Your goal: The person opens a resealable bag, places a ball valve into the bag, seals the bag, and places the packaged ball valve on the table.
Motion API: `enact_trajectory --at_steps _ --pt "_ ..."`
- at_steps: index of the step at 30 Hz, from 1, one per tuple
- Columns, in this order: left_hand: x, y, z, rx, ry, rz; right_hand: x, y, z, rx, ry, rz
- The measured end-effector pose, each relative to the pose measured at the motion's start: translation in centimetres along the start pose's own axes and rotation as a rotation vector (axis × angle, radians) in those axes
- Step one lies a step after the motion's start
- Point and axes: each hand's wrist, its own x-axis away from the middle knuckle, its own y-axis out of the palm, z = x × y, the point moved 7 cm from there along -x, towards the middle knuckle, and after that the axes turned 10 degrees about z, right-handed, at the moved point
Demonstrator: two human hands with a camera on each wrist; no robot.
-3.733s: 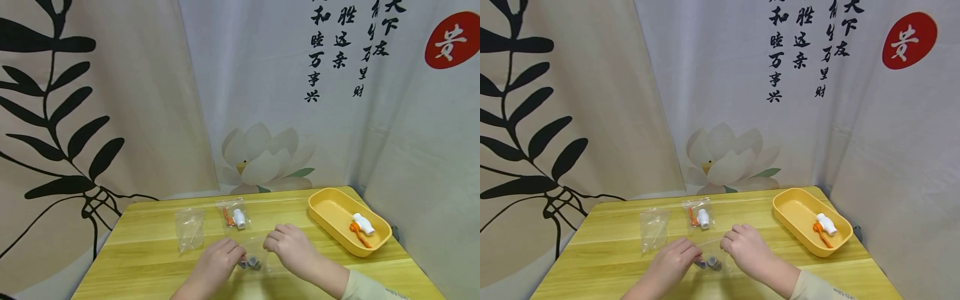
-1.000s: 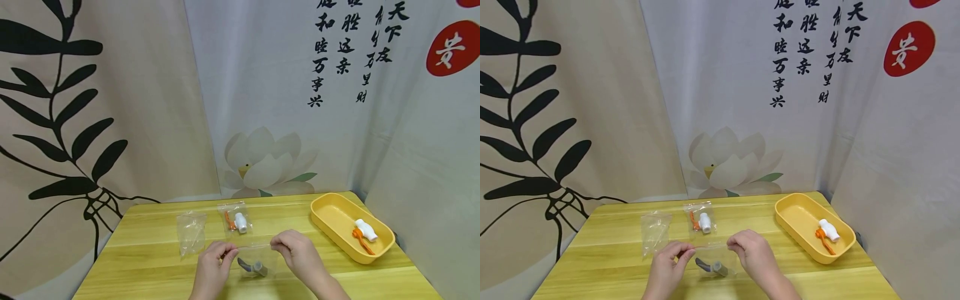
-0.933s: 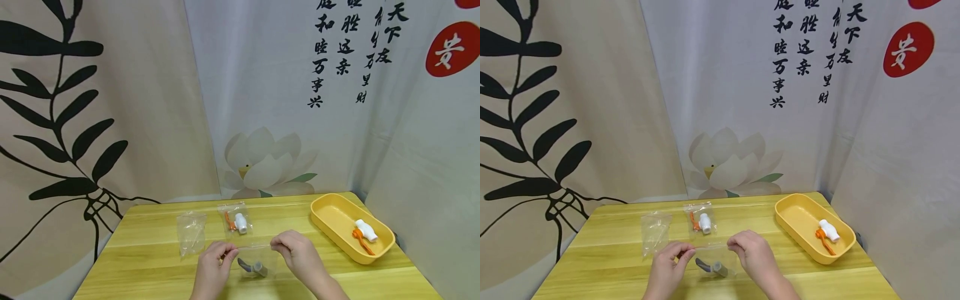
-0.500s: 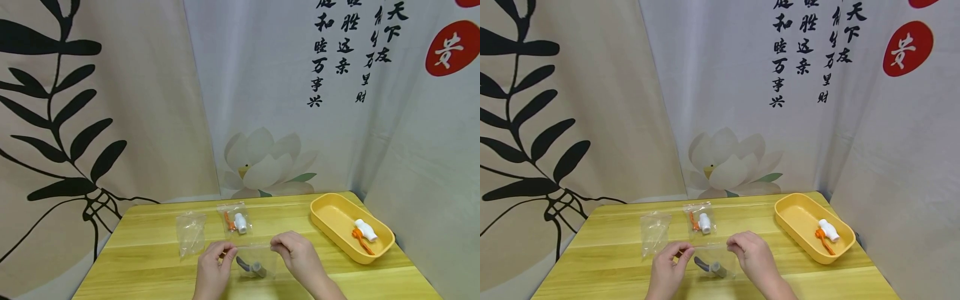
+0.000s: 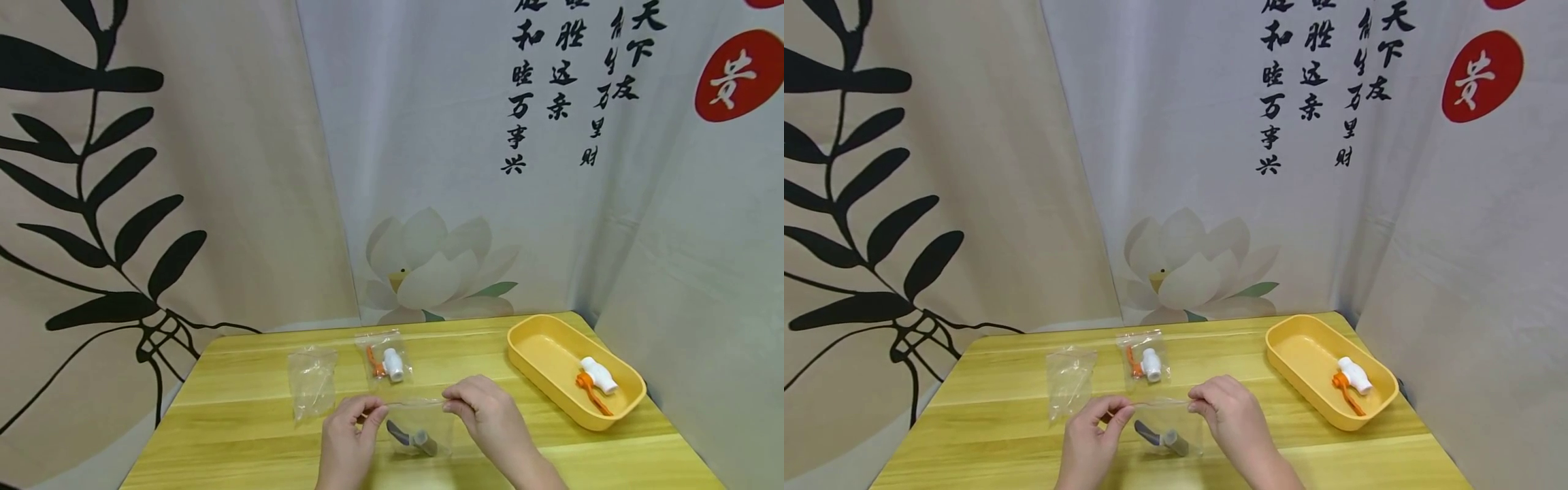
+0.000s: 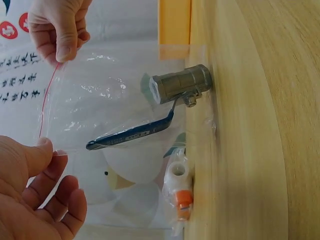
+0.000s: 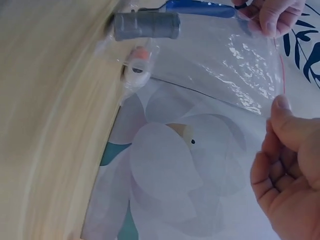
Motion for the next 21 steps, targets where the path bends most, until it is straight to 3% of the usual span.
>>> enact_trajectory --at_steps 13,21 --pt "0.04 -0.06 -0.06 0.001 -0.072 -0.025 -0.48 0.13 -0.23 0.115 0.043 -0.109" --pt "0.04 -0.22 0.42 -0.01 -0.003 0.008 -0.64 0.24 -0.36 0.13 0.044 -0.121"
